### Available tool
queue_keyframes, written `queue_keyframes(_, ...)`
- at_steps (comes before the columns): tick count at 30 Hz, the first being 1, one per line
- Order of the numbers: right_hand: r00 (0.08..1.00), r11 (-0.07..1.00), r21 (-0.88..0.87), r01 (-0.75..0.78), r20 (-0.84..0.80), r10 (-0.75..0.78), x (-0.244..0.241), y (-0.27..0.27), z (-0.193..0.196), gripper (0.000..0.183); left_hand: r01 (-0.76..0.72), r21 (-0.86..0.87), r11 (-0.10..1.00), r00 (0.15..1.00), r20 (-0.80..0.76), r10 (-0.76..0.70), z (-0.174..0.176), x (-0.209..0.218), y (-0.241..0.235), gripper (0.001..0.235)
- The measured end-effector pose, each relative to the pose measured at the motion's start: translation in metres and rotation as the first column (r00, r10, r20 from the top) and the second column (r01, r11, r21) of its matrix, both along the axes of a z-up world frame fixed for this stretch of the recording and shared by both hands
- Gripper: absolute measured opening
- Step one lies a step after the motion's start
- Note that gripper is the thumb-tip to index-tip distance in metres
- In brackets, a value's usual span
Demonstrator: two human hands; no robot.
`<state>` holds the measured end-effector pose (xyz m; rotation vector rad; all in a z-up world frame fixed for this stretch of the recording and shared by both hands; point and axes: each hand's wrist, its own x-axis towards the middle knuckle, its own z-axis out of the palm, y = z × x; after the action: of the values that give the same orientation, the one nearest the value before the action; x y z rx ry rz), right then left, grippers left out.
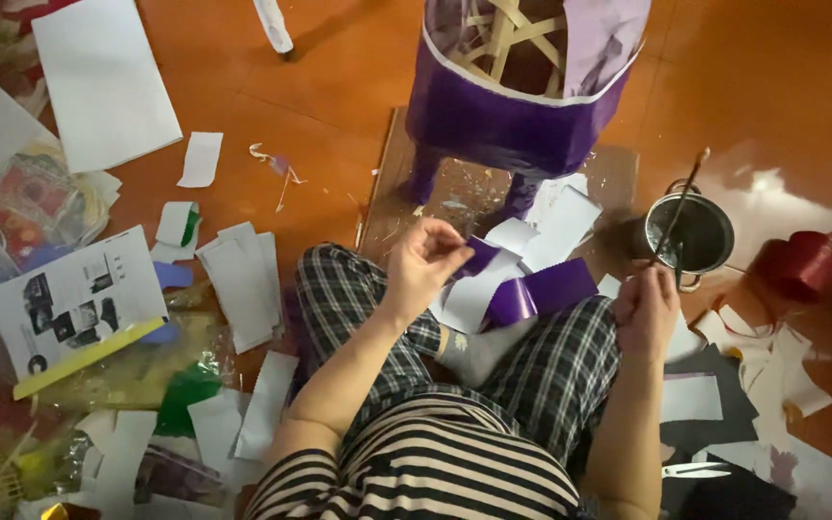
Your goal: Apply strips of purple paper to a bamboo lantern frame using adhesive and scissors.
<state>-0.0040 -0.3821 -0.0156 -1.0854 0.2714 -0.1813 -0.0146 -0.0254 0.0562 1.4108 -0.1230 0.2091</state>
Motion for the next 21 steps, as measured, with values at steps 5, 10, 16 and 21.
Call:
queue_keyframes(5, 0.940, 0.798, -0.559, -0.224, 0.091, 0.328, -0.043, 0.044, 0.077, 0.019, 0.027, 0.129, 0.991, 0.989, 0.142, -0.045, 0.016, -0.007, 0.001, 0.021)
queue_keyframes(10, 0.871, 0.435, -0.895, -0.104, 0.129, 0.474, -0.056, 0.036, 0.142, 0.024, -0.159, 0.295, 0.942, 0.923, 0.382, 0.036, 0.035, -0.011, 0.022, 0.022)
queue_keyframes(16, 0.874, 0.169, -0.985, -0.043, 0.045, 0.484, -0.062, 0.040, 0.182, 0.023, -0.212, 0.335, 0.918, 0.853, 0.522, 0.007, 0.038, -0.013, 0.033, 0.024)
queue_keyframes(21, 0.875, 0.064, -0.998, -0.007, 0.024, 0.484, -0.059, 0.040, 0.187, 0.023, -0.230, 0.377, 0.897, 0.821, 0.571, -0.029, 0.050, -0.016, 0.037, 0.026)
